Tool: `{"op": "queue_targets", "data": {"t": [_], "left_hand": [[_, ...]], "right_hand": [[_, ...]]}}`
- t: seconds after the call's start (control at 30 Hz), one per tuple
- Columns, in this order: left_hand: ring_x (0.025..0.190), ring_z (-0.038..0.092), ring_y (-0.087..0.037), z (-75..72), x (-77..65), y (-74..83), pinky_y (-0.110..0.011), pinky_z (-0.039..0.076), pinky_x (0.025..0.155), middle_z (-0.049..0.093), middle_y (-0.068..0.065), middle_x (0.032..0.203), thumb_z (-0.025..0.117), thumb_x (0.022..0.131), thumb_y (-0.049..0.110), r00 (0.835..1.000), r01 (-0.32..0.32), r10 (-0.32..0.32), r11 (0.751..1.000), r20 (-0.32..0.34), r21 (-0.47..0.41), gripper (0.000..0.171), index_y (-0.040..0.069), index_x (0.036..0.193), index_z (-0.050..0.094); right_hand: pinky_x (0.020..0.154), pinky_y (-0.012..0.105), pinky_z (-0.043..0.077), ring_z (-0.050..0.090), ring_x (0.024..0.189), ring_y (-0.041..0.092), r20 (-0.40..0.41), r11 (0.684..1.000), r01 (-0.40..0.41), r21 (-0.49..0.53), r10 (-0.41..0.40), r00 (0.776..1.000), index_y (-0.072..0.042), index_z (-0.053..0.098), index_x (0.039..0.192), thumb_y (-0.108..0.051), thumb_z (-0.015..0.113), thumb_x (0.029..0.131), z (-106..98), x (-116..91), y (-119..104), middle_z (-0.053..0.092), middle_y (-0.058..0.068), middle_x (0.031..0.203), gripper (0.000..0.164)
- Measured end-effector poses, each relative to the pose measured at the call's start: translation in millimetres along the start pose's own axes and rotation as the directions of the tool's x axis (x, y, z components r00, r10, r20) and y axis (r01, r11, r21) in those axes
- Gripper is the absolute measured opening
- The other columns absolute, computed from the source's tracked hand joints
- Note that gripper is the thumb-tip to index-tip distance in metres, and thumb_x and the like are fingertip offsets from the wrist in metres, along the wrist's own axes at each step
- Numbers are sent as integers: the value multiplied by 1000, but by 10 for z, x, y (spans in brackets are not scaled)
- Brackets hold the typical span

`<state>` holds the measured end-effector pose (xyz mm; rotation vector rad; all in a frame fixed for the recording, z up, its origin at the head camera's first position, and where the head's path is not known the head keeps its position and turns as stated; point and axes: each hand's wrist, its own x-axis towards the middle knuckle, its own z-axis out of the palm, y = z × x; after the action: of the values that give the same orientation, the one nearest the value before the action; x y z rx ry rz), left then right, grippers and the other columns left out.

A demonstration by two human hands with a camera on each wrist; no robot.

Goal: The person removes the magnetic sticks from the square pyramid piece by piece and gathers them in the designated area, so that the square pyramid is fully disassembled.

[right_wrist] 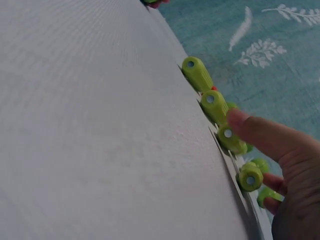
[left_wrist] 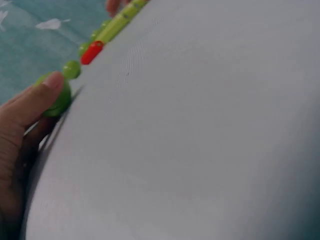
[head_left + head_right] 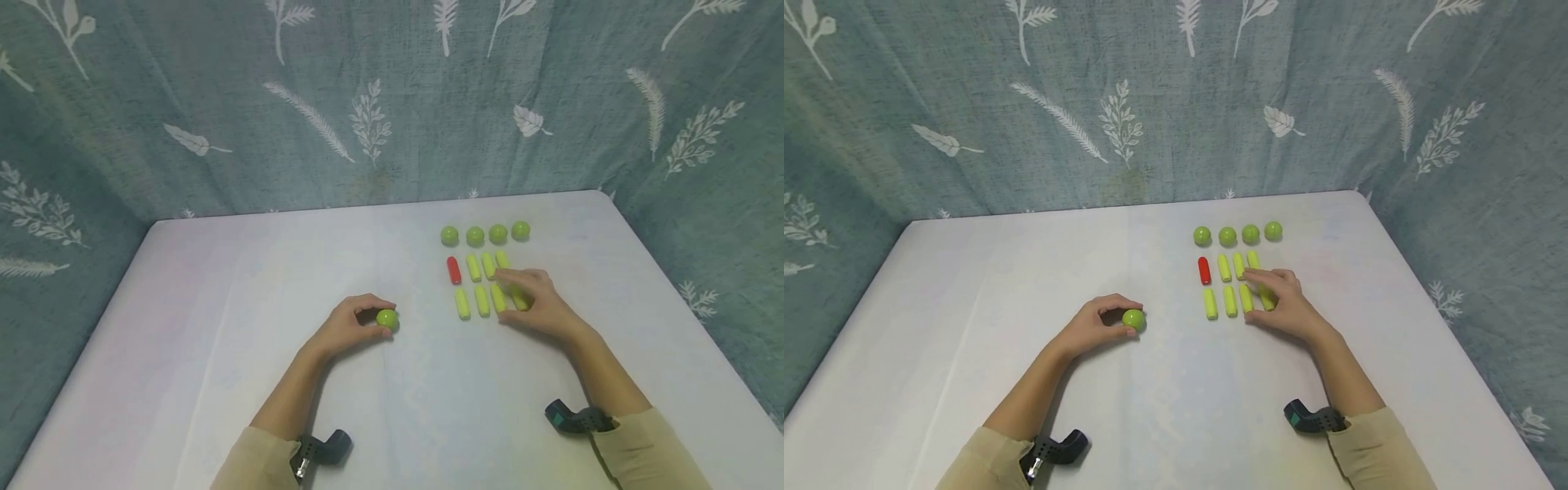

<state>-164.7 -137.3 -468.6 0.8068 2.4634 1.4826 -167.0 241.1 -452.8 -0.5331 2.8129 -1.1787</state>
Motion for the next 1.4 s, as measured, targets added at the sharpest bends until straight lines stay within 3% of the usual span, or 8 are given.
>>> {"op": "queue_targets", "data": {"t": [0.23, 0.43, 0.6, 0.77, 0.9, 1.13, 1.3, 1.4], "left_hand": [[111, 56, -17, -34, 351, -38, -41, 40, 101, 67, 2, 112, 80, 75, 26, 995, 77, -74, 997, -71, 29, 42, 16, 114, 68], [118, 53, -18, -97, 611, -31, -41, 37, 104, 65, 2, 117, 78, 77, 28, 975, 174, -166, 984, -146, 40, 41, 19, 115, 67], [123, 51, -19, -116, 860, -7, -39, 36, 106, 62, 1, 125, 75, 79, 33, 959, 236, -210, 964, -192, 120, 43, 21, 120, 65], [125, 49, -19, -46, 1131, -33, -38, 35, 106, 60, 1, 129, 73, 80, 39, 938, 300, -254, 936, -235, 184, 46, 24, 122, 62], [125, 50, -19, 54, 1316, -86, -36, 35, 107, 59, 1, 130, 73, 81, 39, 928, 316, -261, 929, -264, 193, 46, 23, 123, 62], [127, 48, -18, 171, 1496, -125, -36, 33, 108, 59, 3, 130, 72, 81, 37, 919, 321, -249, 922, -305, 215, 44, 24, 123, 62], [129, 46, -17, 162, 1551, -90, -36, 32, 109, 57, 4, 133, 73, 80, 34, 912, 341, -269, 917, -311, 207, 47, 27, 125, 60], [129, 46, -16, 132, 1602, -58, -35, 33, 108, 56, 4, 134, 74, 79, 33, 918, 321, -247, 921, -309, 219, 50, 26, 127, 59]], "right_hand": [[108, 58, 24, 35, 131, 37, -12, 997, -36, 68, 36, 999, -11, 52, 134, -25, 82, 71, -96, 5, 83, 46, 14, 139, 70], [109, 54, 25, 35, 133, 37, 8, 994, -59, 90, 59, 998, -10, 55, 130, -27, 79, 75, -114, 78, 98, 47, 15, 139, 63], [110, 52, 26, 36, 133, 35, -20, 991, -102, 87, 104, 994, -14, 56, 129, -31, 78, 75, -58, 85, 121, 48, 12, 139, 62], [109, 51, 27, 38, 132, 33, -52, 992, -103, 78, 107, 993, -15, 57, 128, -33, 79, 74, 23, -14, 169, 49, 9, 138, 61], [108, 51, 28, 39, 131, 32, -74, 991, -101, 85, 107, 991, -14, 59, 126, -31, 79, 73, 63, -115, 199, 51, 8, 136, 59], [108, 51, 29, 39, 132, 34, -79, 990, -106, 92, 113, 990, -14, 54, 131, -32, 80, 72, 82, -179, 190, 50, 10, 137, 67], [107, 51, 30, 39, 132, 33, -76, 993, -80, 83, 87, 993, -15, 53, 132, -33, 81, 71, 51, -149, 190, 49, 9, 138, 69], [107, 51, 30, 40, 131, 33, -84, 995, -75, 69, 81, 993, -16, 53, 132, -33, 81, 71, 6, -114, 198, 49, 8, 138, 69]]}}
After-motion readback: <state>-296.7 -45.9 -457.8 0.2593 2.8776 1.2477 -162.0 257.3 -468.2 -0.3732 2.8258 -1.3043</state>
